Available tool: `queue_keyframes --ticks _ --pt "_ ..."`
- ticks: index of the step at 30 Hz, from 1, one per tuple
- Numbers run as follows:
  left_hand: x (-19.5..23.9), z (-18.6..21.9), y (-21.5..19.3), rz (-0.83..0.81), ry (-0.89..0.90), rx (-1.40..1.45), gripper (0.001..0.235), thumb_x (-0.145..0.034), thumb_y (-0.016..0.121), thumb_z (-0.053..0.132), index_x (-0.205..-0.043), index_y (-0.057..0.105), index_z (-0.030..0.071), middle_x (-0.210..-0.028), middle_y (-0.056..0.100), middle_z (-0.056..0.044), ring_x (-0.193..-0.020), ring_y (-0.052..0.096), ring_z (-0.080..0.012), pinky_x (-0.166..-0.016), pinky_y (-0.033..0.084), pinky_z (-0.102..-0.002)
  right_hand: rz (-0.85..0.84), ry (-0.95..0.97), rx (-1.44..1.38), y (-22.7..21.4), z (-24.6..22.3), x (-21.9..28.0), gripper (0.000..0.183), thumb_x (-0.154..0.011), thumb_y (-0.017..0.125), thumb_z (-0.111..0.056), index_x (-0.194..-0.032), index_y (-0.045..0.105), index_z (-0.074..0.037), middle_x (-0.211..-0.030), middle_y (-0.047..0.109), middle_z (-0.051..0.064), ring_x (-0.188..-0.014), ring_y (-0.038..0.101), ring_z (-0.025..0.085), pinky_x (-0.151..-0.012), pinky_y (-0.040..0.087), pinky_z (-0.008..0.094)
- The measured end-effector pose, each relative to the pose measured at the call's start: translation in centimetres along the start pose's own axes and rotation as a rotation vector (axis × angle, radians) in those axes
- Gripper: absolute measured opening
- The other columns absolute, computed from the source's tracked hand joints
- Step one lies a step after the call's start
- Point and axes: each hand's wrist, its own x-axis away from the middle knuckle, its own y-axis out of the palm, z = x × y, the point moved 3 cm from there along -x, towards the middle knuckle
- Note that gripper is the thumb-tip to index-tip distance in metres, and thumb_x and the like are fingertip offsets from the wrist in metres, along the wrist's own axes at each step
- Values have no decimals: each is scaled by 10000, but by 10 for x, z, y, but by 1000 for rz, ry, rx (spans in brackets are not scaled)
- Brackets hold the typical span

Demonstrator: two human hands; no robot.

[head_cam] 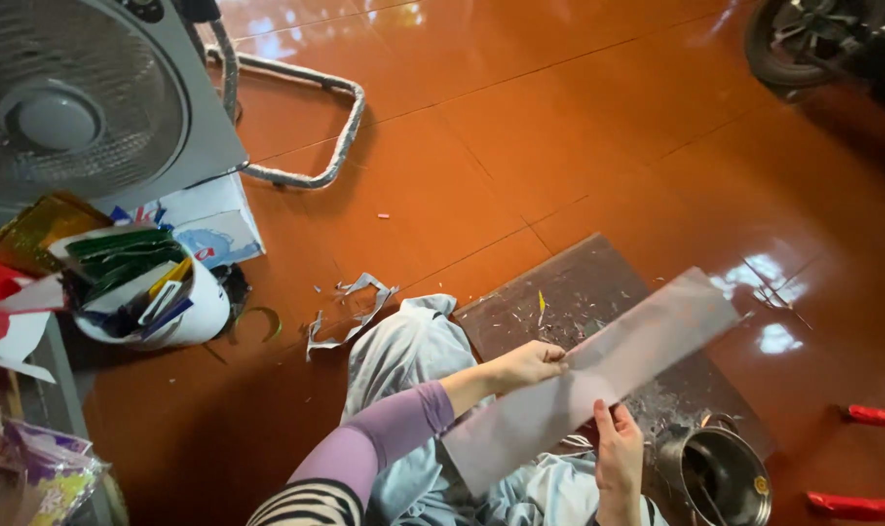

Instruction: Cutting and folding paper to create decorative items.

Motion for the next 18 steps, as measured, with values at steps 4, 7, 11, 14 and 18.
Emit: queue_keyframes --ticks 4,7,11,14,18 --pt "-10 -36 -1 2 -79 367 247 -1053 611 191 -1190 699 5 -990 711 -6 -872 623 -65 -787 542 -282 -37 51 -81 -15 43 -8 231 -1025 605 -119 -1114 692 76 -991 734 61 -830 656 97 -743 518 223" --pt "-8 -46 -6 -66 -123 449 256 -1034 633 178 -1211 687 2 -1021 719 -6 -892 645 -65 -796 546 -270 -8 15 -24 -28 67 -10 205 -1033 639 -87 -1080 715 98 -958 729 64 -807 638 97 -722 502 227" --pt "0 -28 -8 -113 -264 352 314 -982 637 197 -1262 626 54 -992 704 -13 -849 660 -84 -709 566 -310 6 85 22 -42 81 -10 190 -1026 649 -73 -1068 733 92 -869 711 96 -698 629 141 -614 511 277" --pt "-19 -56 -1 -160 42 434 301 -1040 669 200 -1260 646 -4 -1083 721 -22 -962 652 -65 -853 561 -258 47 33 -56 -33 68 -10 189 -1047 622 -78 -1077 706 88 -954 723 49 -805 645 89 -711 508 211" --pt "-18 -56 3 -173 -96 461 282 -1025 649 216 -1244 641 39 -1022 696 -1 -905 649 -66 -782 568 -264 92 -21 -88 -26 60 -8 189 -1075 624 -80 -1136 716 74 -978 704 26 -825 612 69 -732 484 193"
